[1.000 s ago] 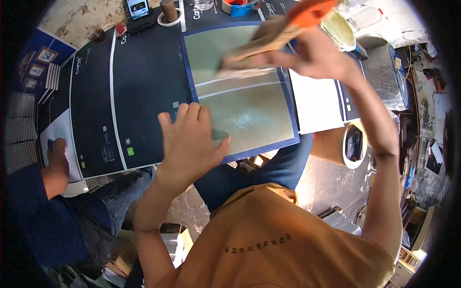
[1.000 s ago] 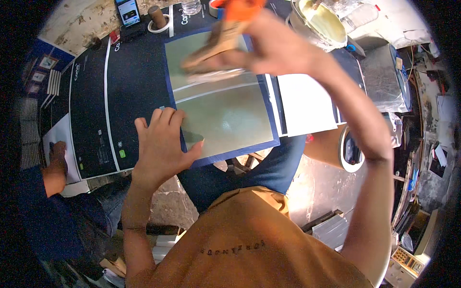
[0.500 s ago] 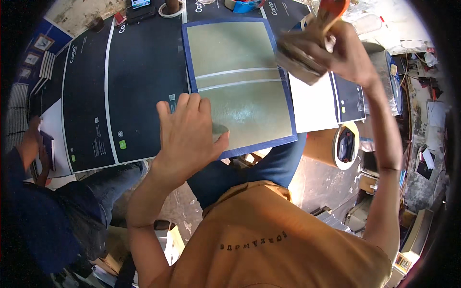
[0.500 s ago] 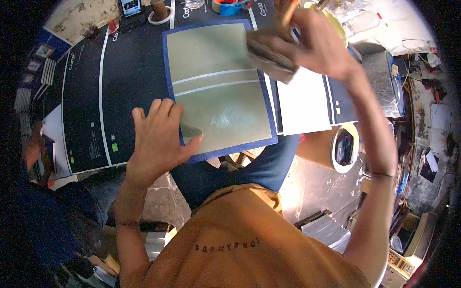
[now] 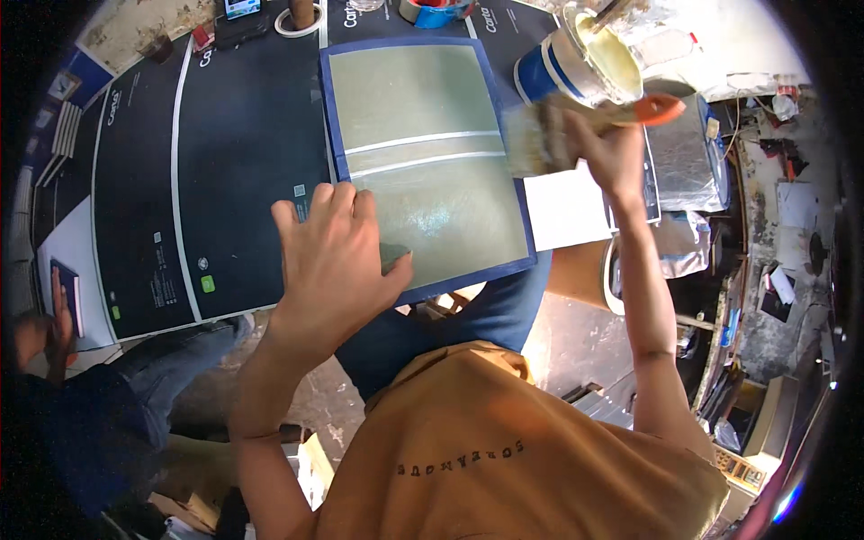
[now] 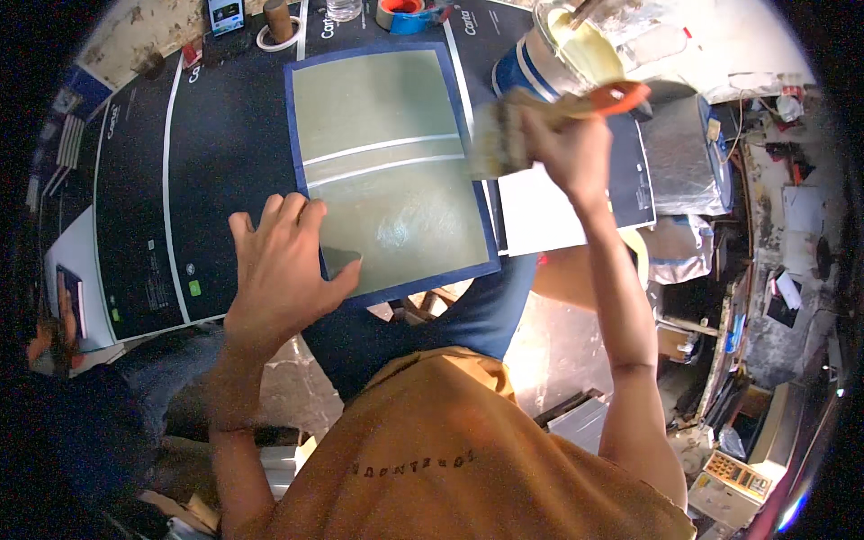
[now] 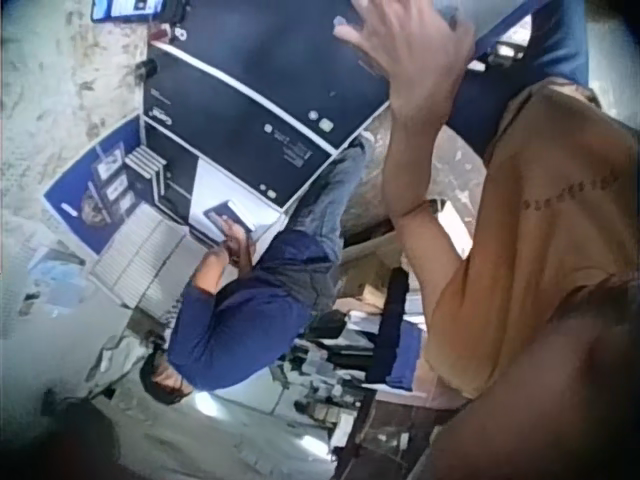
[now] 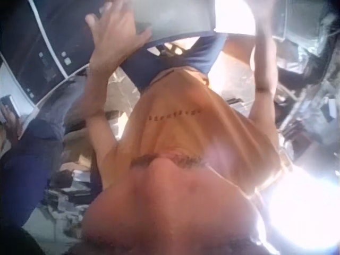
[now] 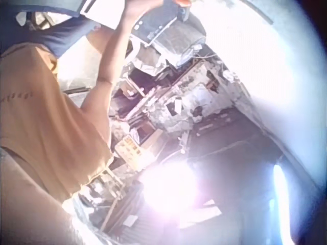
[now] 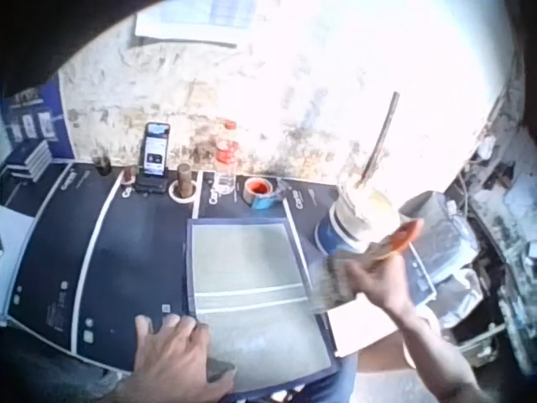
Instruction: The person applies glue onto book cover boards using a brush and smooths down the surface by hand.
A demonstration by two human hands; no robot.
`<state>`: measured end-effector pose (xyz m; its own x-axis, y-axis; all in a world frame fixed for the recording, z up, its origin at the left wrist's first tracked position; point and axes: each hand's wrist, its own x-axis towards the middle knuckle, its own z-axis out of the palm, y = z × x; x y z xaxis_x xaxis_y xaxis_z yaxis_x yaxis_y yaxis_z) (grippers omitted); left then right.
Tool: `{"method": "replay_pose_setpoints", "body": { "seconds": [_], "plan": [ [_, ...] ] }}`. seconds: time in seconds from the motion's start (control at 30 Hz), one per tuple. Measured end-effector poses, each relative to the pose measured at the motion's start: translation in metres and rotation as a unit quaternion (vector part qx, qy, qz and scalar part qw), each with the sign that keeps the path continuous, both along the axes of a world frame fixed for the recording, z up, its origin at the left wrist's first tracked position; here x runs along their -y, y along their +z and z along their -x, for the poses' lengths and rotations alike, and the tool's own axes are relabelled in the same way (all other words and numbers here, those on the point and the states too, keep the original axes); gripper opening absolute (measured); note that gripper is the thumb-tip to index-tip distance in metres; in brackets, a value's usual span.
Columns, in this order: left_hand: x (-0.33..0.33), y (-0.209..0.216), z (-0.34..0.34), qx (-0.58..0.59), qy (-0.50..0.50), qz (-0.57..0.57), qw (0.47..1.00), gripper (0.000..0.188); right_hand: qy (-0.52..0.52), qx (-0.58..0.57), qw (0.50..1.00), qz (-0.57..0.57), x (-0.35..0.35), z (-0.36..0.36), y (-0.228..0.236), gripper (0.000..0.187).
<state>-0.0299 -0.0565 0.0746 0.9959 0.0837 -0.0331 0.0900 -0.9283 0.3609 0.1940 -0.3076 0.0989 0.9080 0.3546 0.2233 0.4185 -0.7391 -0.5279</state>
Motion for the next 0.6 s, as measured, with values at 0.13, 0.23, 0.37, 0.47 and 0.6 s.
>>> {"method": "replay_pose_setpoints", "body": {
  "seconds": [0.13,0.23,0.37,0.47,0.6],
  "plan": [
    [0.0,-0.005,0.002,0.012,-0.008,-0.001,1.0,0.055,0.027,0.023,0.991,-0.128,0.02,-0.012,0.025,0.021],
    [0.001,-0.005,0.004,0.006,-0.004,-0.003,1.0,0.055,0.154,-0.06,0.964,-0.209,-0.026,-0.013,0.027,0.026],
    [0.005,-0.003,0.002,0.015,0.015,-0.011,1.0,0.057,0.25,0.045,0.966,-0.038,-0.064,-0.083,-0.009,0.037],
    [0.007,-0.004,0.0,0.014,0.026,-0.004,1.0,0.059,0.126,0.119,0.98,0.101,-0.073,-0.164,-0.001,0.032],
    [0.006,-0.004,0.002,0.008,0.052,-0.02,0.998,0.051,0.315,-0.112,0.935,-0.118,-0.112,-0.107,0.031,0.035]
  ]
}}
